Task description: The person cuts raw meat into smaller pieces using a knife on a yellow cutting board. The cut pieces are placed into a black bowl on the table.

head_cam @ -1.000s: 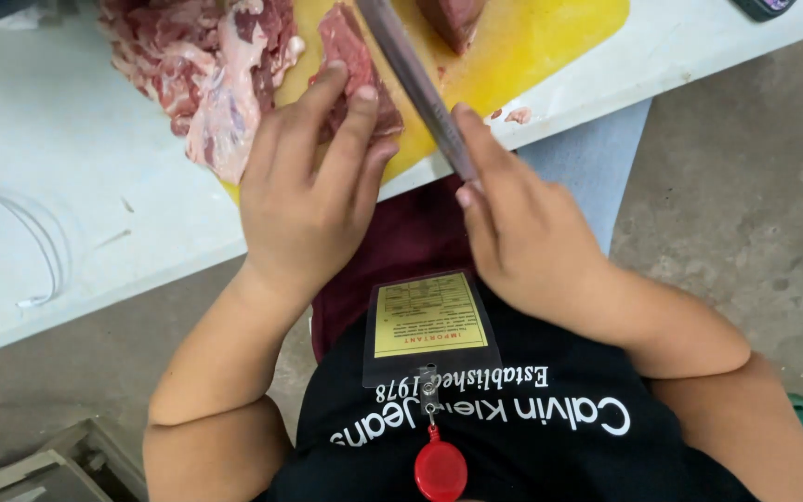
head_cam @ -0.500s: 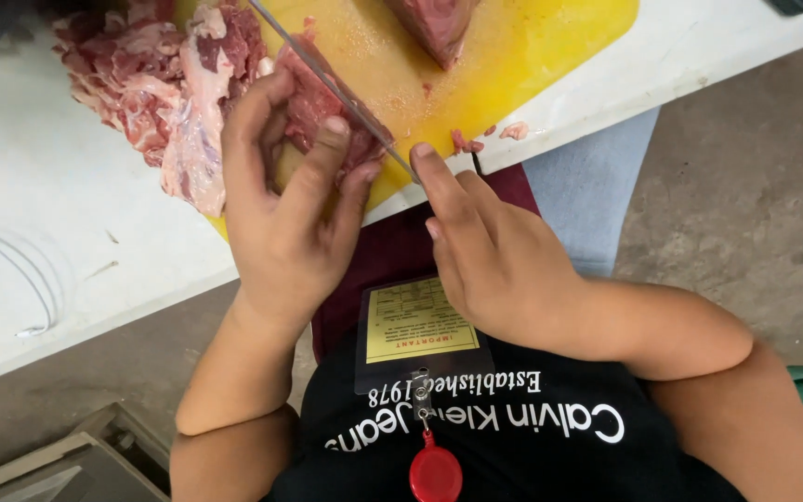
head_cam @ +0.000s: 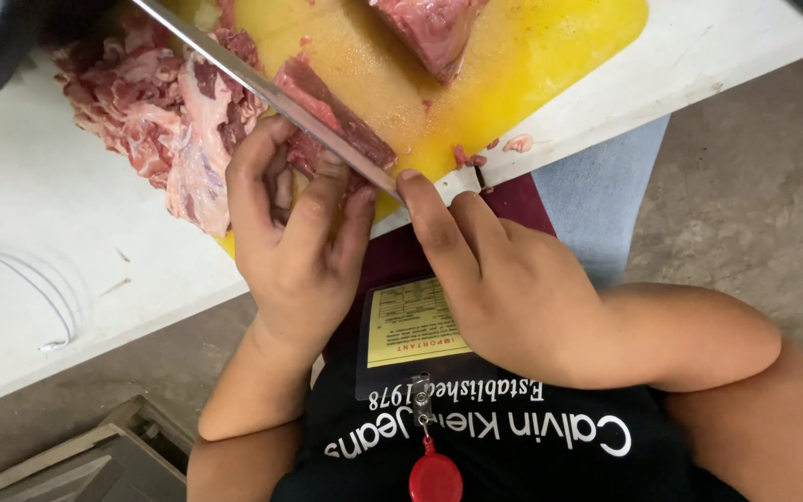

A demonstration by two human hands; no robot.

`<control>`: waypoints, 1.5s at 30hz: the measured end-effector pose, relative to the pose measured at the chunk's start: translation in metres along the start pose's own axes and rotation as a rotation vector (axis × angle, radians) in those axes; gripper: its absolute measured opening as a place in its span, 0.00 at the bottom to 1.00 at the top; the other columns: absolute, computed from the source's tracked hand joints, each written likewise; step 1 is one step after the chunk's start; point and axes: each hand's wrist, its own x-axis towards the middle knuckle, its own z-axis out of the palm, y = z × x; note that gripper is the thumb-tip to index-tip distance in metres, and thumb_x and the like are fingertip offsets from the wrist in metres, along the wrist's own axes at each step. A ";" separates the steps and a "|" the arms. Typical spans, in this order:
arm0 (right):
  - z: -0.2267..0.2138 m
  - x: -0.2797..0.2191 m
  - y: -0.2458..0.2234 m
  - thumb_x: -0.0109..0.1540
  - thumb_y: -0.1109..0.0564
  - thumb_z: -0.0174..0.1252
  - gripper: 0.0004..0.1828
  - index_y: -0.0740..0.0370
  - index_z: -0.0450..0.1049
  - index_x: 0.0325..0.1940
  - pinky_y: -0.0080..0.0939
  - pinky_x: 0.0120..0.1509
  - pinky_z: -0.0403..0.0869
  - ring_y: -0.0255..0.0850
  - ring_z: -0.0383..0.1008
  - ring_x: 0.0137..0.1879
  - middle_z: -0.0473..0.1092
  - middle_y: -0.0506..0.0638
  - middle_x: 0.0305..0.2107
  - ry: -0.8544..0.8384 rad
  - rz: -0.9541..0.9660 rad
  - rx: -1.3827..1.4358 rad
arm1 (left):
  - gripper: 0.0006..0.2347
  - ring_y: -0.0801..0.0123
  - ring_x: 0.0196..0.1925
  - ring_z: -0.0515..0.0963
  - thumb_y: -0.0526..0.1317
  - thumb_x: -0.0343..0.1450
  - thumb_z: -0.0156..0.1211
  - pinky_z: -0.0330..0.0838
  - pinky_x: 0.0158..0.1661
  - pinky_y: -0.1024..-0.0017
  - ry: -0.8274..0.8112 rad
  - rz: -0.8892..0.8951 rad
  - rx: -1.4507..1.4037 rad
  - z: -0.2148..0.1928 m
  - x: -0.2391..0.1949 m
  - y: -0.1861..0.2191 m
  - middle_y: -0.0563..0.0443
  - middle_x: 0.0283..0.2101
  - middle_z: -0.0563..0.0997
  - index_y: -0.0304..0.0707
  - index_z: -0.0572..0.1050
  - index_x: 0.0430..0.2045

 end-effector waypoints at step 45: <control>-0.021 0.022 -0.018 0.61 0.56 0.52 0.13 0.61 0.65 0.49 0.39 0.16 0.63 0.36 0.66 0.17 0.65 0.46 0.28 -0.326 0.151 -0.258 | 0.09 0.38 0.59 0.74 0.37 0.75 0.63 0.74 0.42 0.62 0.068 -0.079 -0.005 0.010 -0.020 -0.022 0.23 0.60 0.65 0.27 0.75 0.40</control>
